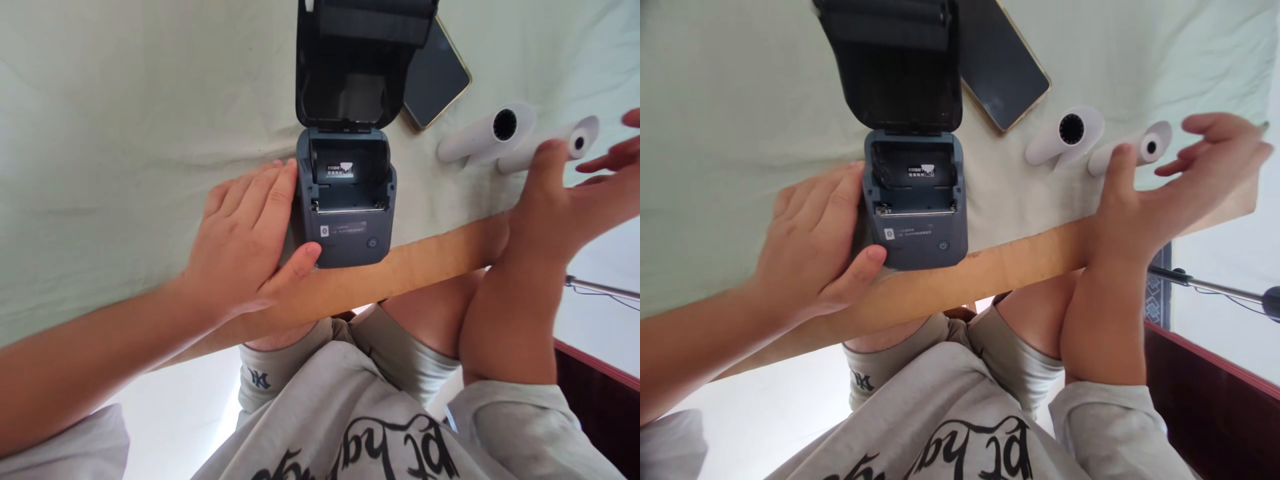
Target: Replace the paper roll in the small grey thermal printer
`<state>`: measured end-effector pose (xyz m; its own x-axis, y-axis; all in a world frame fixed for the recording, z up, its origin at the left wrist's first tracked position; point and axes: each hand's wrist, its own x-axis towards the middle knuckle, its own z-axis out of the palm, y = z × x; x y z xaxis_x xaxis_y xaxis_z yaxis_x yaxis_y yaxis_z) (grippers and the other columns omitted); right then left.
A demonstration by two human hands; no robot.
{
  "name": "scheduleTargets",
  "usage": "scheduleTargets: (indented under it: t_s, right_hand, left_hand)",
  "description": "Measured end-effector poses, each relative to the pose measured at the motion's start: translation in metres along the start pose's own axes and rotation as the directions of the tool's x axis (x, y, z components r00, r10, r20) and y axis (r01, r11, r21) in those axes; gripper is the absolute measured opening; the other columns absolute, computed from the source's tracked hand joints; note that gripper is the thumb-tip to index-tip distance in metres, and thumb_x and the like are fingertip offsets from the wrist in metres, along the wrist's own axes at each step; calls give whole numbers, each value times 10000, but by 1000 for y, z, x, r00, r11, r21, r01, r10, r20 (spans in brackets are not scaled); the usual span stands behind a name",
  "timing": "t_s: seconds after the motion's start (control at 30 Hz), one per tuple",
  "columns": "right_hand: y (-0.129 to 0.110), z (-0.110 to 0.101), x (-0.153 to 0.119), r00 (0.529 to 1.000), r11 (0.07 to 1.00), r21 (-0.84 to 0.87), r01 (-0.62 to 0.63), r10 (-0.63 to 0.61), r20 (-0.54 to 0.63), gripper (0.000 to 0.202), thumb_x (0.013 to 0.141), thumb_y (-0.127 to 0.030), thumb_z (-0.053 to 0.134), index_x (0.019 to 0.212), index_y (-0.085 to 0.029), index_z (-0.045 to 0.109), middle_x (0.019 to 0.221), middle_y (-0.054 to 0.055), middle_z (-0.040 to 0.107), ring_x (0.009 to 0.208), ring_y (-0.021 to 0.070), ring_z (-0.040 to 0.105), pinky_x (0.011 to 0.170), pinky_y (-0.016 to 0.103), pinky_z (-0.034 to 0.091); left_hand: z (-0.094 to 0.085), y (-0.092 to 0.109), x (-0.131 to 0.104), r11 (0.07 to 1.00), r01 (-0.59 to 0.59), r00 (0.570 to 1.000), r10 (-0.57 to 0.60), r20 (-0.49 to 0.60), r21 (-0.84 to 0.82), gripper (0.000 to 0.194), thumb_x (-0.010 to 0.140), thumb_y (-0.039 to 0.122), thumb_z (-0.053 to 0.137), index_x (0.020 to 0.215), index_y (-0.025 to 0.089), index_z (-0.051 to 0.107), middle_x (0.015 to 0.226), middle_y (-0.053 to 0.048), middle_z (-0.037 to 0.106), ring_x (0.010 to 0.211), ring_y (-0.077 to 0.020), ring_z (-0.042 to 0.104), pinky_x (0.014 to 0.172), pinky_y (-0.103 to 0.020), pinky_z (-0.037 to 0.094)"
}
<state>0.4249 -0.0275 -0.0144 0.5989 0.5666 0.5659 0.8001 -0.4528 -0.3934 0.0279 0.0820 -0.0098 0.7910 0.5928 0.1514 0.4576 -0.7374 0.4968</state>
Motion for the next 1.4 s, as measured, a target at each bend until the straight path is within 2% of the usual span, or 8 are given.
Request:
scheduleTargets:
  t_s: [0.2,0.37,0.57,0.73,0.83,1.03,1.23,1.4]
  right_hand:
    - [5,6,0,977,972,99,215,-215,-7,528,530,-64,566,1022,-238,647,1011,20,658,885,181,572,706,374,417]
    - [-13,5,-8,972,936,325,136,-189,138,503,610,-96,497,1074,-243,626,1057,24,617,856,143,552,620,299,344]
    - [-8,16,-8,970,887,437,148,-215,109,466,643,-143,595,1097,-240,558,1090,44,501,984,168,557,738,341,450]
    - [-7,12,-11,961,950,287,124,-187,205,497,685,-164,569,1174,-250,590,1077,40,538,955,174,543,841,406,469]
    - [-4,14,-11,972,968,214,132,-169,163,495,674,-214,602,1168,-245,591,1061,36,505,844,144,483,760,367,439]
    - [-6,17,-12,921,805,530,267,-376,107,701,707,-348,639,1389,-292,488,1220,38,480,943,146,541,759,350,437]
    - [-9,14,-14,942,920,343,189,-268,201,511,722,-209,582,1232,-236,577,1123,51,559,1025,181,581,878,400,487]
    - [-5,21,-10,922,826,500,259,-366,127,730,742,-411,754,1387,-299,431,1278,33,487,983,140,574,778,348,478]
  left_hand:
    - [-1,1,1,1000,-7,1000,7,5,30,894,1000,754,253,1619,117,352,1581,-195,538,1407,-422,546,1082,-524,393]
    - [-1,2,2,999,-7,1000,7,8,33,908,1005,757,236,1614,94,359,1564,-216,548,1401,-436,552,1080,-543,407]
    - [-2,4,2,999,22,1000,-22,10,40,789,1036,678,264,1622,159,358,1570,-171,556,1424,-408,545,1123,-537,423]
    - [-2,6,2,998,58,998,-58,18,2,760,1034,685,258,1634,228,351,1599,-126,532,1447,-411,525,1146,-568,418]
    - [-2,6,2,998,64,998,-64,12,1,768,1032,691,254,1635,226,353,1601,-125,529,1442,-411,530,1148,-572,420]
    - [-2,5,1,998,60,998,-60,16,12,780,1031,691,249,1641,215,349,1593,-138,535,1440,-424,530,1142,-577,418]
    - [-1,6,2,998,55,998,-55,8,21,768,1035,684,249,1632,213,357,1591,-144,533,1419,-415,543,1137,-566,418]
    - [-1,5,2,999,46,999,-46,13,14,774,1031,683,265,1636,207,349,1591,-145,534,1423,-419,535,1124,-573,423]
